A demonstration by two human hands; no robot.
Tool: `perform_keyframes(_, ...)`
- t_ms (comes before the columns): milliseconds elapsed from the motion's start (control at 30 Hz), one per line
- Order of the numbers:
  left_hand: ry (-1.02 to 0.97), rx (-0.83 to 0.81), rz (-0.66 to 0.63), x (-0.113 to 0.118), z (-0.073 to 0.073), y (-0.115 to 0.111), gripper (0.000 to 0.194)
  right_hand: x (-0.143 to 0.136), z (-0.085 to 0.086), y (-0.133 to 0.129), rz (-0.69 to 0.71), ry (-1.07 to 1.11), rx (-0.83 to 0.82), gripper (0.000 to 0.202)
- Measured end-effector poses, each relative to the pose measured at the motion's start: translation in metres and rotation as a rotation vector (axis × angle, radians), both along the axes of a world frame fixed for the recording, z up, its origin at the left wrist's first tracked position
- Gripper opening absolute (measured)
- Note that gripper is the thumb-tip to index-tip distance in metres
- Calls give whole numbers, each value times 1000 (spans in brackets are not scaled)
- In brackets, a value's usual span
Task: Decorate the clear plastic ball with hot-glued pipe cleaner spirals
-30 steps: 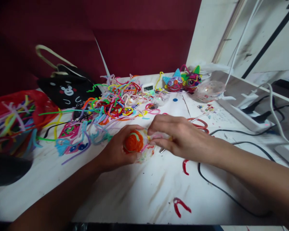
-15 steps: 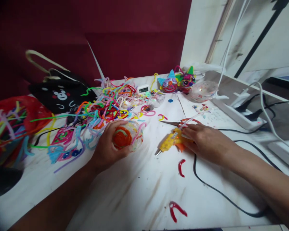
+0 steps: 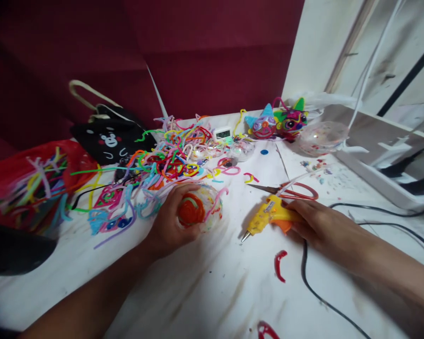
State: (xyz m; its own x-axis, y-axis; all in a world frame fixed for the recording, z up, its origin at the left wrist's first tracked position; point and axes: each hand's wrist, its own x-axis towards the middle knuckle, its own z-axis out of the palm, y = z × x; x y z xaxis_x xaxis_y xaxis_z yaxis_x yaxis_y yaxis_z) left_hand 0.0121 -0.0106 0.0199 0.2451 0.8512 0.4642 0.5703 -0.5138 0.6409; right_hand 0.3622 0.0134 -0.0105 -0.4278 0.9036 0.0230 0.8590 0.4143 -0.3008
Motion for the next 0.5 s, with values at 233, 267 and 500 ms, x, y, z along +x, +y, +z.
perform_keyframes(233, -82, -92, -10, 1, -3, -1, 65, 11, 0, -13, -99, 391, -146, 61)
perform_keyframes(267, -88, -100, -14, 2, -3, -2, 65, 12, 1, -16, -102, 408, -190, 61)
perform_keyframes(500, -216, -275, -53, 5, -6, -7, 66, -1, 15, -31, -282, 483, -238, 58)
